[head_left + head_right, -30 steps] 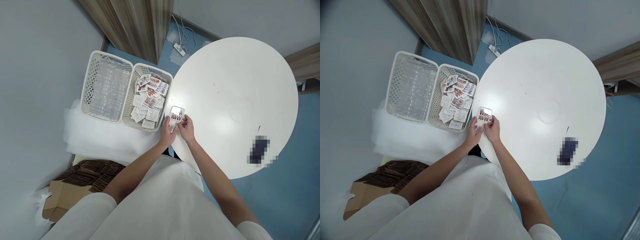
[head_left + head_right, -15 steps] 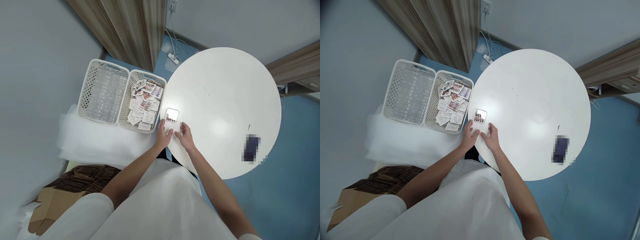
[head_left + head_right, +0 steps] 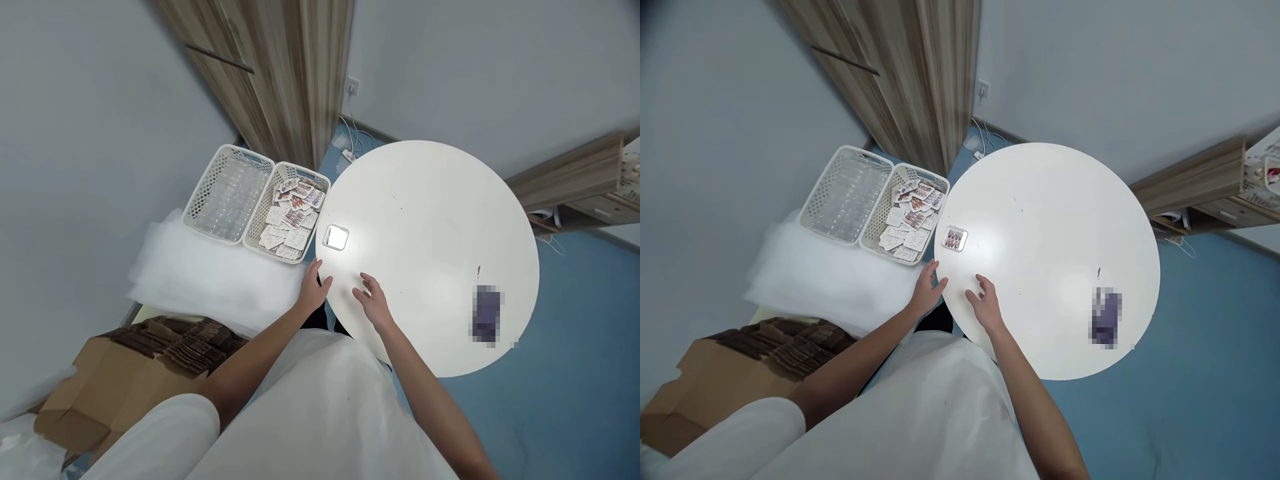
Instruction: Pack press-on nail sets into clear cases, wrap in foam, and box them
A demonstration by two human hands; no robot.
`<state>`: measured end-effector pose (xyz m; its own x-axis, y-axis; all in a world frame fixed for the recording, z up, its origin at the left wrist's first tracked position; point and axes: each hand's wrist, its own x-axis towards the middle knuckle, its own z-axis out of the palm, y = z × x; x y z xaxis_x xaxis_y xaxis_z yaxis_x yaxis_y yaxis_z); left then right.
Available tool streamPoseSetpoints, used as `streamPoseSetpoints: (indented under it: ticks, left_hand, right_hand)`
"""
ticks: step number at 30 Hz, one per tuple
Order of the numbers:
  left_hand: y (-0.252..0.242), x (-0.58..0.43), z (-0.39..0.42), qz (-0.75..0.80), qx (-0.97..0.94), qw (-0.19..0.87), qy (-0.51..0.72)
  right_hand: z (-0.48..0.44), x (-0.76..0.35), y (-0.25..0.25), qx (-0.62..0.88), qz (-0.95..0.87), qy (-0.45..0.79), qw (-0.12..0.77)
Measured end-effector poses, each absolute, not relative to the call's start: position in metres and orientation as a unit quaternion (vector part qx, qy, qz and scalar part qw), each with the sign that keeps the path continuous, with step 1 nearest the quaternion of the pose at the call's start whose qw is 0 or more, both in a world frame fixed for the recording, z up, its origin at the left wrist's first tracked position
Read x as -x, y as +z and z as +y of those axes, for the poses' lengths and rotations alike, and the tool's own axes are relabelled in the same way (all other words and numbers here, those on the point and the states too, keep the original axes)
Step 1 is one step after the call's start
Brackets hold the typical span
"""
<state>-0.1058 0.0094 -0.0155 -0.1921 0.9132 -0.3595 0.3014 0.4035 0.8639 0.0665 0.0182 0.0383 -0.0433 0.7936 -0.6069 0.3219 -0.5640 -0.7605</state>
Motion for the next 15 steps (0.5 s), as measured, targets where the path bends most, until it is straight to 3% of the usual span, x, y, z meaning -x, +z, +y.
streamPoseSetpoints:
  ticks: [8,15]
  left_hand:
    - [0.009,0.096,-0.064,0.720,-0.442,0.444,0.299]
    - [0.032,0.086,-0.122,0.696,-0.444,0.488,0.283]
  right_hand:
    - [-0.014,-0.100,0.054,0.575,-0.457,0.653,0.182]
    - [-0.035,-0.108,0.044,0.529,-0.507,0.665,0.142]
